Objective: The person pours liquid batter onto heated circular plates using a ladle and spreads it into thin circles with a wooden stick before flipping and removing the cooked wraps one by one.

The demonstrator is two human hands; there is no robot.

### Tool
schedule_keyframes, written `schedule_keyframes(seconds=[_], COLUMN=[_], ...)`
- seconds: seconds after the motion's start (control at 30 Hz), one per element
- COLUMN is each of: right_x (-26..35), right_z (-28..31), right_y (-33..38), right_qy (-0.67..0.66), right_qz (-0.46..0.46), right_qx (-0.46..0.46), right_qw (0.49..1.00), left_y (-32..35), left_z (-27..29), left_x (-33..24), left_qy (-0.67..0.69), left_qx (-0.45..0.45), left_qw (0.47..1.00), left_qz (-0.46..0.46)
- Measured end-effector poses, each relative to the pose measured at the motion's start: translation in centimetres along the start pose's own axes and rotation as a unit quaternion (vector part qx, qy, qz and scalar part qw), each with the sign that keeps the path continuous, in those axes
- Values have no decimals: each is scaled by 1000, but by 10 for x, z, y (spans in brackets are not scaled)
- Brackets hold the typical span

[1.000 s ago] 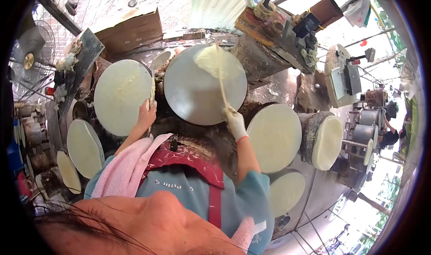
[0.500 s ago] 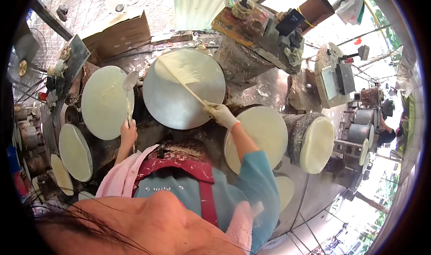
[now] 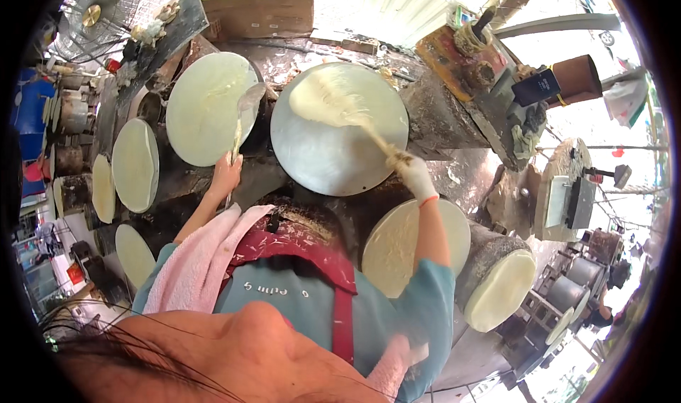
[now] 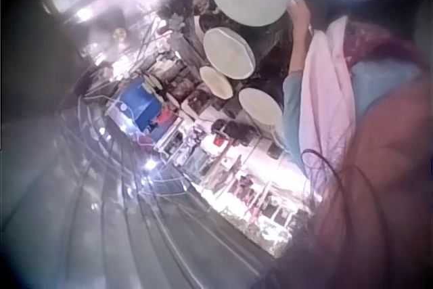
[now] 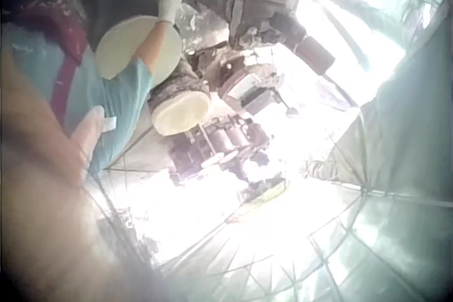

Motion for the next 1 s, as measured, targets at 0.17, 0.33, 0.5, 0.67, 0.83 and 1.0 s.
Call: schedule_keyframes(seconds=[0.17,0.33,0.5,0.67,0.83,1.0], right_x=[42,12,18,21,-15,-66], right_z=[-36,-22,-2,-40,-39,-132], right_y=[20,25,-7,28,100,168], right_qy=[93,60,23,104,84,-308], right_qz=[-85,-3,-7,-116,-111,-229], right_qx=[113,99,-26,137,88,14], right_qw=[986,993,999,978,986,923], left_y=[-36,-64,-67,-26,53,63], left_z=[-29,-61,-72,-31,-5,-11], left_x=[3,-12,-25,-10,6,4], left_qy=[-25,-105,-204,-228,-206,-106], left_qx=[-2,4,56,93,207,311], left_qw=[1000,991,964,943,935,925], left_qz=[-14,-85,-161,-225,-201,-191])
Point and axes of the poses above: each hand's wrist, its own y-axis away from the middle knuckle, its own z-axis out of the back of the hand, x = y × z, the point moved 8 cm from there along -y, towards the middle knuckle, and after that the axes turned 12 degrees about -x, right-handed, at the moved point
